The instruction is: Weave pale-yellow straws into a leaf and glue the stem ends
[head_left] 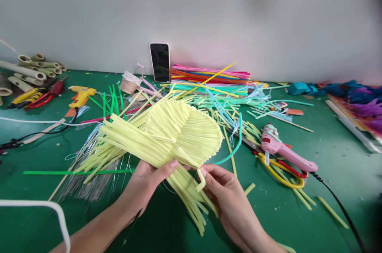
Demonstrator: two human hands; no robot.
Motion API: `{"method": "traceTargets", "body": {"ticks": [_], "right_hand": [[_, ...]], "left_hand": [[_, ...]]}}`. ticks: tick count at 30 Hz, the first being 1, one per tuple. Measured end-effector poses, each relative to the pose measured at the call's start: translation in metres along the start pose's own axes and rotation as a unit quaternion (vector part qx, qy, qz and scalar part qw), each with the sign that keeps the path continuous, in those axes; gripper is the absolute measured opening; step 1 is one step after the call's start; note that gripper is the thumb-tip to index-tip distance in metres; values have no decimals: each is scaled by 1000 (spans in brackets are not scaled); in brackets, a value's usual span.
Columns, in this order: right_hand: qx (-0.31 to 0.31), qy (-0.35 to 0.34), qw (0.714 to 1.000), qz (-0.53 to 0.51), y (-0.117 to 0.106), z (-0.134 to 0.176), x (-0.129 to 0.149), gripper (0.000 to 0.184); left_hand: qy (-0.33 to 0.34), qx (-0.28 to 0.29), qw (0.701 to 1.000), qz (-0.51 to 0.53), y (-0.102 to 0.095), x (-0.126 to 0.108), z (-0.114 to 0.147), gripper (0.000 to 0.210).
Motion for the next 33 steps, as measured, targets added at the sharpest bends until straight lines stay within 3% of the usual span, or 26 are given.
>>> {"method": "traceTargets", "body": {"ticks": [9,19,28,33], "right_hand": [[-10,-28,1000,1,2,1,6,28],[-18,-38,998,36,1,0,8,34],[-6,-64,995,73,-2,1,21,40],[37,-53,975,215,1,1,28,39]], "left_hand": [[3,-37,999,-3,1,-1,2,53],[6,-9,1000,8,4,0,0,44],[-22,-44,999,20,-9,-1,-1,35],[-8,-53,998,22,-14,-5,-4,34]]}}
Point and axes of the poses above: each hand's wrist, its own z-axis away from the middle knuckle, its own y-axis out of the palm, x = y × z, the point moved 8 cm from there along -z, towards the middle knuckle, and after that the axes turned 11 degrees about x, right-handed, at the moved point
